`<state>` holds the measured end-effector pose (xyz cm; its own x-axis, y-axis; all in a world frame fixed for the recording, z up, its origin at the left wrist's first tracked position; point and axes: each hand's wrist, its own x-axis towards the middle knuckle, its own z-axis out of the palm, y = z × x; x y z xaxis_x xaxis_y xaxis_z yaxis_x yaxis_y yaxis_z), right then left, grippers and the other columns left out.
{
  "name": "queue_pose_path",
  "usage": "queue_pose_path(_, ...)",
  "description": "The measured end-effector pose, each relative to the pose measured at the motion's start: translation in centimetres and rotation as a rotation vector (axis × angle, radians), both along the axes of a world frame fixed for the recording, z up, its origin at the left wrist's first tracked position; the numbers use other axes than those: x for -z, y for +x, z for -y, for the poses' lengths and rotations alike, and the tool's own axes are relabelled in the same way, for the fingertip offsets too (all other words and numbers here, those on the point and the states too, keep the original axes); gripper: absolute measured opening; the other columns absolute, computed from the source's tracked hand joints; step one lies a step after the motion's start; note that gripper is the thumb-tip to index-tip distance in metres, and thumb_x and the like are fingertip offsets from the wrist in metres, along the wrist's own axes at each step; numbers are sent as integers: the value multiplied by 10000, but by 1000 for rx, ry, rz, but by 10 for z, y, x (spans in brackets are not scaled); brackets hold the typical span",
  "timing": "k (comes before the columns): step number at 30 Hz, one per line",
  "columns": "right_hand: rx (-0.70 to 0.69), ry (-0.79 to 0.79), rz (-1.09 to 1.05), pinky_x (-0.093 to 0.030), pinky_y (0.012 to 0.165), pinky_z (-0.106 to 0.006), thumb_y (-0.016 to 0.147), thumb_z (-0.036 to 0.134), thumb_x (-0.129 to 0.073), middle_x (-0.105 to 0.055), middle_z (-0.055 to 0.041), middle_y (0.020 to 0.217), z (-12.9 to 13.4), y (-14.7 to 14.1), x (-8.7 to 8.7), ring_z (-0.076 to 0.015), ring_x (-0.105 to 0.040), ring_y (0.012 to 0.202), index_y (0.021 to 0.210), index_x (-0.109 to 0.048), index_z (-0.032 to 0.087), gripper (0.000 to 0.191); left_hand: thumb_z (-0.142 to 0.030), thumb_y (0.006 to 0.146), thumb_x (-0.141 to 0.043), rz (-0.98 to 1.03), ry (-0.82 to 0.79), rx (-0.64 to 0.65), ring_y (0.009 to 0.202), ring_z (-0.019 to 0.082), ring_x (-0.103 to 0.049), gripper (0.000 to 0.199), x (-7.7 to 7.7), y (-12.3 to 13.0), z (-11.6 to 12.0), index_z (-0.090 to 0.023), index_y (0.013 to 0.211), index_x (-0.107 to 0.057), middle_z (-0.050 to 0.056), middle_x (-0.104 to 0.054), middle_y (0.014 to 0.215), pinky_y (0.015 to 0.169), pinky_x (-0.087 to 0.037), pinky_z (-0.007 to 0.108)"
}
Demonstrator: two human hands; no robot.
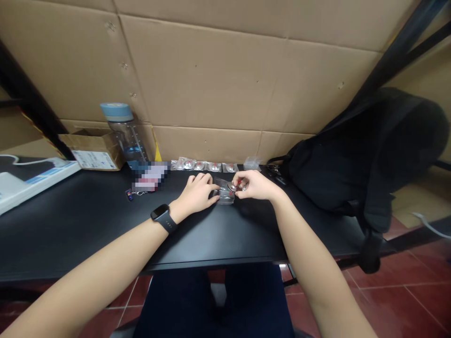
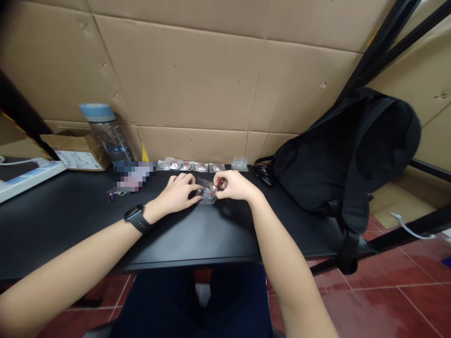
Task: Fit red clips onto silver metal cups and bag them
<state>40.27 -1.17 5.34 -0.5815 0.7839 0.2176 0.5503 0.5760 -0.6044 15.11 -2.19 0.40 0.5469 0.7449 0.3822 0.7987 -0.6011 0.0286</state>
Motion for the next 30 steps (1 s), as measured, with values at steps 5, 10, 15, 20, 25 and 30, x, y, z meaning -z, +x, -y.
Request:
queue_pose_path(5,-7,50,127,-427,645,-226,667,183,-714,-671,36,733,16,-4,-13,-121,-593,652,820,-640,199,171,-497,954,-569,-66,49,-4,1106,315,-506,344,-2,7,6,-278,1118,-777,113,-620,1100,856,-386,452)
queue_pose_path(10,-11,-2,251,-396,620,-230,676,240,-744,-652,47,687,18,0,-16,-126,-576,626,802,-638,211,167,-499,958,-558,-78,47,72,1341,355,-442,350,-2,8,5,-212,954,-758,121,-637,1325,998,-339,505)
queue_pose_path(15,5,-37,370,-367,588,-238,674,232,-746,-631,50,649,17,-7,-10,-133,-563,608,774,-652,225,137,-522,976,-518,-46,-87,108,1331,357,-504,375,0,7,5,-211,1103,-684,122,-718,1185,1031,-313,511)
queue_pose_path(20,71,-11,419,-358,570,-237,653,174,-763,-663,25,715,20,-19,-4,-140,-568,625,750,-645,228,162,-535,961,-541,-14,-193,107,1328,370,-498,379,2,4,2,-285,1204,-690,90,-688,1302,1038,-301,515)
queue_pose_path(25,41,47,404,-394,619,-240,704,202,-773,-697,-7,802,18,-22,2,-155,-610,696,799,-683,222,132,-562,946,-555,10,-223,111,1399,390,-423,443,5,1,1,-336,1313,-656,59,-614,1440,1060,-286,545)
queue_pose_path(30,-35,13,358,-421,629,-223,710,132,-741,-714,-12,871,12,-18,9,-141,-633,696,911,-734,219,219,-554,950,-549,11,-252,119,1416,378,-403,448,5,0,0,-345,1335,-642,53,-581,1482,1067,-288,547)
